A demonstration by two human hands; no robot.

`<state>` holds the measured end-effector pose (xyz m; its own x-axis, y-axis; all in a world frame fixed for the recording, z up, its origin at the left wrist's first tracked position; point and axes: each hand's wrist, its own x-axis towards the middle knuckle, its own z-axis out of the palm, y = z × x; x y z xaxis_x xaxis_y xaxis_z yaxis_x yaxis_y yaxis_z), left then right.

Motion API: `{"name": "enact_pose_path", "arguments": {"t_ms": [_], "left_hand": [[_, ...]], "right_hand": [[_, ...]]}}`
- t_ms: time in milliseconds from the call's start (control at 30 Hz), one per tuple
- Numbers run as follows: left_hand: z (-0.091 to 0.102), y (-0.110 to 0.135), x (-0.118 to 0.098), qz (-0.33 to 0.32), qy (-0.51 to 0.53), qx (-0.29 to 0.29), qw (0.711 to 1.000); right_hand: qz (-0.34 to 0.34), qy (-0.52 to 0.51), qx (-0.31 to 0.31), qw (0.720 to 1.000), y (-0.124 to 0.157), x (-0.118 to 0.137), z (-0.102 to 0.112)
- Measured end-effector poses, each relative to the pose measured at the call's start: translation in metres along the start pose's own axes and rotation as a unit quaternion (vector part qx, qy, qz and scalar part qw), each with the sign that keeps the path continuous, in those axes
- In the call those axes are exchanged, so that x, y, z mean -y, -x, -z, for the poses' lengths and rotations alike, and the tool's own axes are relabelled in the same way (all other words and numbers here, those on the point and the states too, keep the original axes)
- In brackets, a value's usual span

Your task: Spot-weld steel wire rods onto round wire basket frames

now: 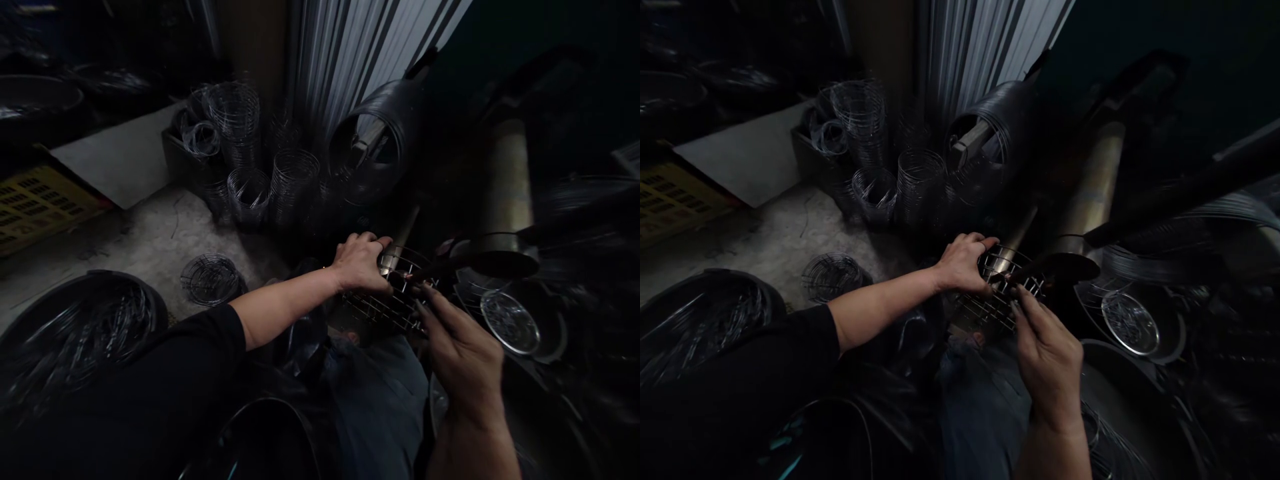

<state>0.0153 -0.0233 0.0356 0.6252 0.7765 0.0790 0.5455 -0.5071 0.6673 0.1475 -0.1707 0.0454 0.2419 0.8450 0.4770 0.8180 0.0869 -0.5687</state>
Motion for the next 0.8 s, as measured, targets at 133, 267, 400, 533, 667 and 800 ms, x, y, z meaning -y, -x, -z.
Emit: {"name": "enact_pose_path", "arguments": {"t_ms": [133, 267, 400, 533, 667, 800], "left_hand": [[0.003, -0.014, -0.004, 0.032, 0.001, 0.004, 0.999], [0.004, -0.018, 0.005, 0.024, 0.03, 0.021, 0.999], [-0.012, -0.005, 0.043, -0.011, 0.15, 0.029, 0.988], [-0.035, 0.009, 0.081, 0.044, 0.346, 0.019, 0.937], [-0.026, 0.029, 0.08, 0.045, 0.345, -0.024, 0.937], [0.006, 0.063, 0.053, -0.049, 0.174, -0.016, 0.983]], "right_hand": [[-0.07, -0.104, -0.013, 0.992, 0.02, 0.003, 0.002], [-0.046, -0.07, 0.061, 0.995, 0.036, -0.002, -0.002], [0.016, 0.006, 0.115, 0.993, 0.05, -0.008, -0.002], [0.102, 0.077, 0.116, 0.985, 0.055, 0.006, 0.002], [0.163, 0.058, 0.126, 0.977, 0.045, 0.044, 0.009], [0.135, -0.043, 0.187, 0.972, 0.03, 0.069, 0.01]]}}
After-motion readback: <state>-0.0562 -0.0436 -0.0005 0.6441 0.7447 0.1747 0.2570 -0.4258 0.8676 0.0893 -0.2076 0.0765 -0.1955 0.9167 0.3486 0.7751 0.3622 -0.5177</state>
